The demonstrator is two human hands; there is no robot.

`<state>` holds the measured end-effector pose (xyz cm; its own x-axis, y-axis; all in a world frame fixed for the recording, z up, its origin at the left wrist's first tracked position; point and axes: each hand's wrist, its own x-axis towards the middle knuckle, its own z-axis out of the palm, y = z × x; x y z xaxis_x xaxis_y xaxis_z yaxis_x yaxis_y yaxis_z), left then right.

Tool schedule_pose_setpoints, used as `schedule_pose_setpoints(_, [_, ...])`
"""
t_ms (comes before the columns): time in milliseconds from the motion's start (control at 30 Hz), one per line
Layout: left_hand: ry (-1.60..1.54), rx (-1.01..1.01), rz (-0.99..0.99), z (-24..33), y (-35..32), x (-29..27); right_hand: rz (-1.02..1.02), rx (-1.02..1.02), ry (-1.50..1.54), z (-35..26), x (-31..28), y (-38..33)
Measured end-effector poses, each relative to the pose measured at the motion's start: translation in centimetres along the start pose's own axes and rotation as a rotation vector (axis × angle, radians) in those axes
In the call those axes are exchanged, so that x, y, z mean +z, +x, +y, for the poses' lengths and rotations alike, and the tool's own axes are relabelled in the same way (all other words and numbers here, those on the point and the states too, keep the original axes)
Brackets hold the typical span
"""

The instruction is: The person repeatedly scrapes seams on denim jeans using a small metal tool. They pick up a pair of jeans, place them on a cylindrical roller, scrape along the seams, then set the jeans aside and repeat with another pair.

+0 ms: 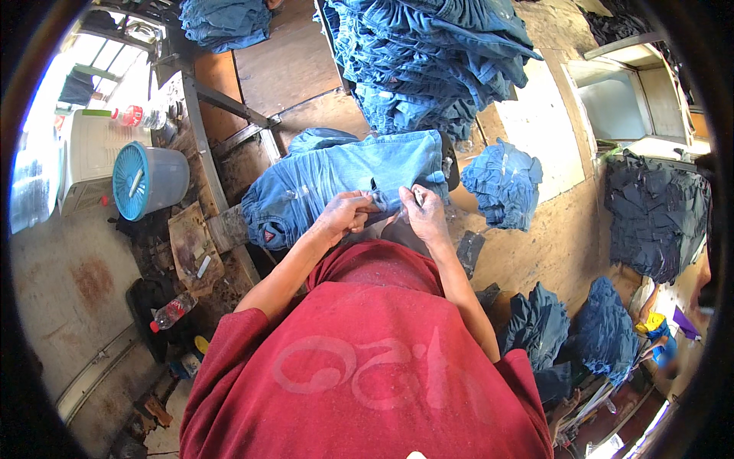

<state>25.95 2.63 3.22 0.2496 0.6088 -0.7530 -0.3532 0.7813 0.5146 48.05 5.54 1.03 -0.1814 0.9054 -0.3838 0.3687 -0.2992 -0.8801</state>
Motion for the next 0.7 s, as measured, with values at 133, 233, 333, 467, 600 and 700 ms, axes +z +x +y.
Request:
schedule_pose_setpoints(133, [0.197,0.010,0.025,0.5,0.4,1.0,0.004,-0.062,-0.087,0.3,0.2,0.2])
schedule_pose_setpoints(233, [0.298,0.025,0.042,0.3,0.6,1.2,0.007,-0.085,-0.104,0.4,0.0,0.1])
schedule_pose_setpoints(333, [0.244,0.035,0.034,0.1,0.2,0.7,-0.019,-0.046,-0.002,0.3,-0.1,-0.2])
schedule_pose_setpoints(467, [0.112,-0.032,0.067,0.2,-0.3,0.4,-0.035,-0.018,0.095,-0.1,-0.1,-0.4])
schedule_pose_setpoints(600, [0.240,0.015,0.091,0.3,0.4,1.3,-0.006,-0.057,-0.060,0.0,-0.1,-0.2])
schedule_pose_setpoints(700, [0.351,0.027,0.102,0.1,0.9,1.4,-0.013,-0.066,-0.039,0.6,-0.2,-0.2])
